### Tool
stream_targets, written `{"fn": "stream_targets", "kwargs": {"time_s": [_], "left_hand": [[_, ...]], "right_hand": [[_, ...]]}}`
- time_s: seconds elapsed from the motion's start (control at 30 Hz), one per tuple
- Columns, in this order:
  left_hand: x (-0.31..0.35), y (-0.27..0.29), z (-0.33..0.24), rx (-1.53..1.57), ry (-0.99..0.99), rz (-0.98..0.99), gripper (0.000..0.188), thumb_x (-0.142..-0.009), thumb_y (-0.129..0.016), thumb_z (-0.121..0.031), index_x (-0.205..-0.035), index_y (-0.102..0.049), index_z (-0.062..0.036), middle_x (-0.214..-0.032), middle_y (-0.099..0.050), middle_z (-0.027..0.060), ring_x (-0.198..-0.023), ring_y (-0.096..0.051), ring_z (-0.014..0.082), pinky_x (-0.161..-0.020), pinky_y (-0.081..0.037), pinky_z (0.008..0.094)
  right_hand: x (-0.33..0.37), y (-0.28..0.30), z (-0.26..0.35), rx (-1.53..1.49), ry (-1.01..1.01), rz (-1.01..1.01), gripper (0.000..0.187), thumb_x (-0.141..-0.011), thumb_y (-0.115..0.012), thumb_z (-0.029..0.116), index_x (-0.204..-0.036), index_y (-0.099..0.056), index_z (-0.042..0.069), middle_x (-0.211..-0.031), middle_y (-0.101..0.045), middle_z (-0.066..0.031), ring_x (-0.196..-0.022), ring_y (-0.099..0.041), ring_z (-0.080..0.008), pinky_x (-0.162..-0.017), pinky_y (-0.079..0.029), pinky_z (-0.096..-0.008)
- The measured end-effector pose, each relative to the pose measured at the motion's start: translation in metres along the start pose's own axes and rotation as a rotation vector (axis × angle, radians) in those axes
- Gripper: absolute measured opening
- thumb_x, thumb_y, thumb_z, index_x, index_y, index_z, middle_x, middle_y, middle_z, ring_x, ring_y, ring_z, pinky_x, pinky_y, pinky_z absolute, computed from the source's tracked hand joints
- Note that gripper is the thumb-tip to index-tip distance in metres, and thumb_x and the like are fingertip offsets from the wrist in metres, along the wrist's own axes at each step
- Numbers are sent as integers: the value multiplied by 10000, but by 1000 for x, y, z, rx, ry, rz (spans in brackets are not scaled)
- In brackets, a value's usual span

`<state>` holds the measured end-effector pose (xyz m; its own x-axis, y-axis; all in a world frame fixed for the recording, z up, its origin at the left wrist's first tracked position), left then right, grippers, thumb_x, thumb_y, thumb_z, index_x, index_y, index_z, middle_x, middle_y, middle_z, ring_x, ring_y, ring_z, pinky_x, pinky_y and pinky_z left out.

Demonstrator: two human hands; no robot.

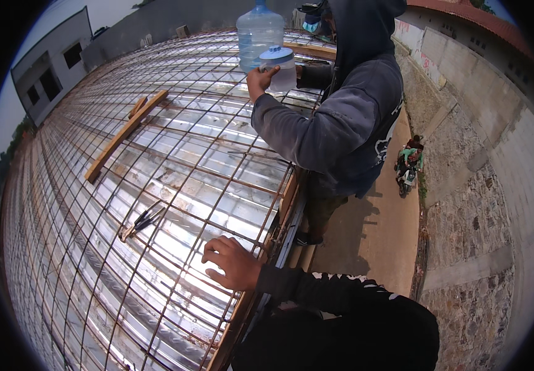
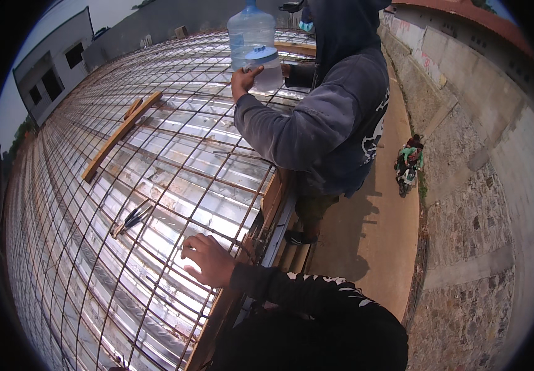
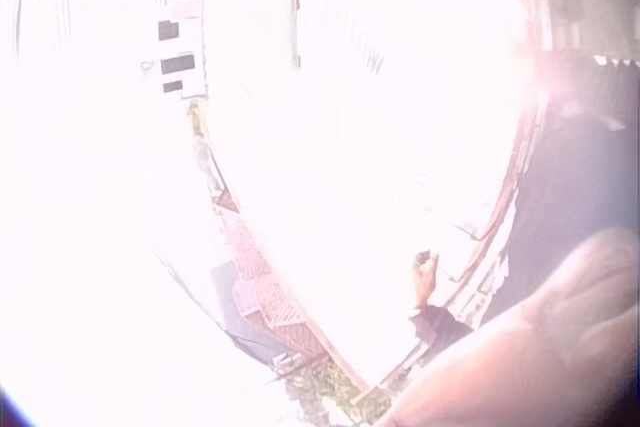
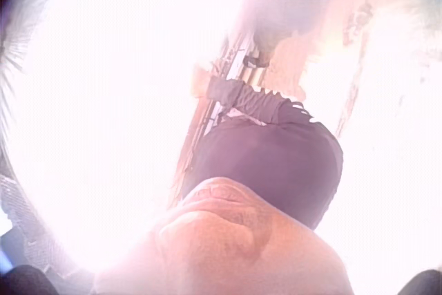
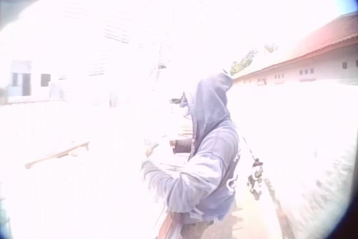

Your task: The person uses pliers to twist and secure wire ties at intersections of a metal grid structure on a rooftop. They repeatedly position the wire, twist it with the tool, and move to the next joint along the grid.

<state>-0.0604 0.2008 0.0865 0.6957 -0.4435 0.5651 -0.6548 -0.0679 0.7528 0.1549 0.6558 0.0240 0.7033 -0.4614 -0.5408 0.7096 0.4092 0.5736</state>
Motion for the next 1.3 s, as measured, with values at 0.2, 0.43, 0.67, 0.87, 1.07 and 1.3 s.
{"fn": "stream_targets", "kwargs": {"time_s": [0.2, 0.43, 0.67, 0.87, 1.07, 1.3], "left_hand": [[-88, 102, -62, 118, -523, -581, 317, -958, -563, -298, -913, -636, 7, -841, -647, 119, -817, -603, 224, -722, -461, 364], [-276, 103, -34, 67, -584, -443, 427, -923, -633, -354, -1169, -573, -9, -1151, -614, 168, -1085, -559, 296, -961, -418, 408], [-276, 32, -74, -216, -379, -636, 677, -964, -382, -591, -1440, -400, -109, -1542, -299, 156, -1474, -129, 341, -1149, -118, 543], [-253, 26, -94, -363, -275, -653, 677, -954, -362, -615, -1447, -417, -155, -1582, -261, 81, -1480, -125, 322, -1123, -82, 618], [-249, 28, -97, -368, -256, -667, 701, -936, -386, -630, -1437, -432, -142, -1575, -275, 90, -1462, -173, 340, -1106, -143, 631], [-258, 27, -91, -346, -291, -699, 675, -944, -403, -607, -1394, -448, -107, -1534, -321, 141, -1422, -263, 375, -1094, -175, 630]], "right_hand": [[-3, -18, 2, 108, -132, 177, 311, -865, -620, 363, -957, -619, 66, -985, -561, -95, -1017, -522, -271, -905, -394, -404], [-2, -30, 0, 244, -172, 85, 307, -892, -622, 343, -894, -631, 36, -901, -587, -119, -906, -555, -294, -848, -426, -413], [-1, -28, 7, 264, -189, 14, 223, -866, -633, 235, -812, -609, 20, -814, -582, -134, -818, -556, -326, -766, -456, -429], [1, -30, 4, 265, -232, -42, 228, -831, -664, 209, -740, -602, 8, -749, -587, -143, -752, -571, -329, -688, -467, -425], [-1, -30, 7, 245, -300, -10, 279, -836, -650, 263, -727, -604, 10, -750, -592, -157, -771, -584, -346, -718, -478, -433], [1, -28, 3, 141, -230, -88, 286, -848, -680, 251, -702, -601, 18, -701, -570, -122, -719, -571, -301, -678, -463, -406]]}}
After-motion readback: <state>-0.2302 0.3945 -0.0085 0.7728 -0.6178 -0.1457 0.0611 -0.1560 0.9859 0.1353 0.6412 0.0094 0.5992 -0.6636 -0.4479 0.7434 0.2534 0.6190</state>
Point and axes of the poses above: each hand's wrist, its own x-axis away from the middle knuckle, its own y-axis out of the back of the hand, z = x × y, the point moved 1 cm from there along -x, towards the middle knuckle
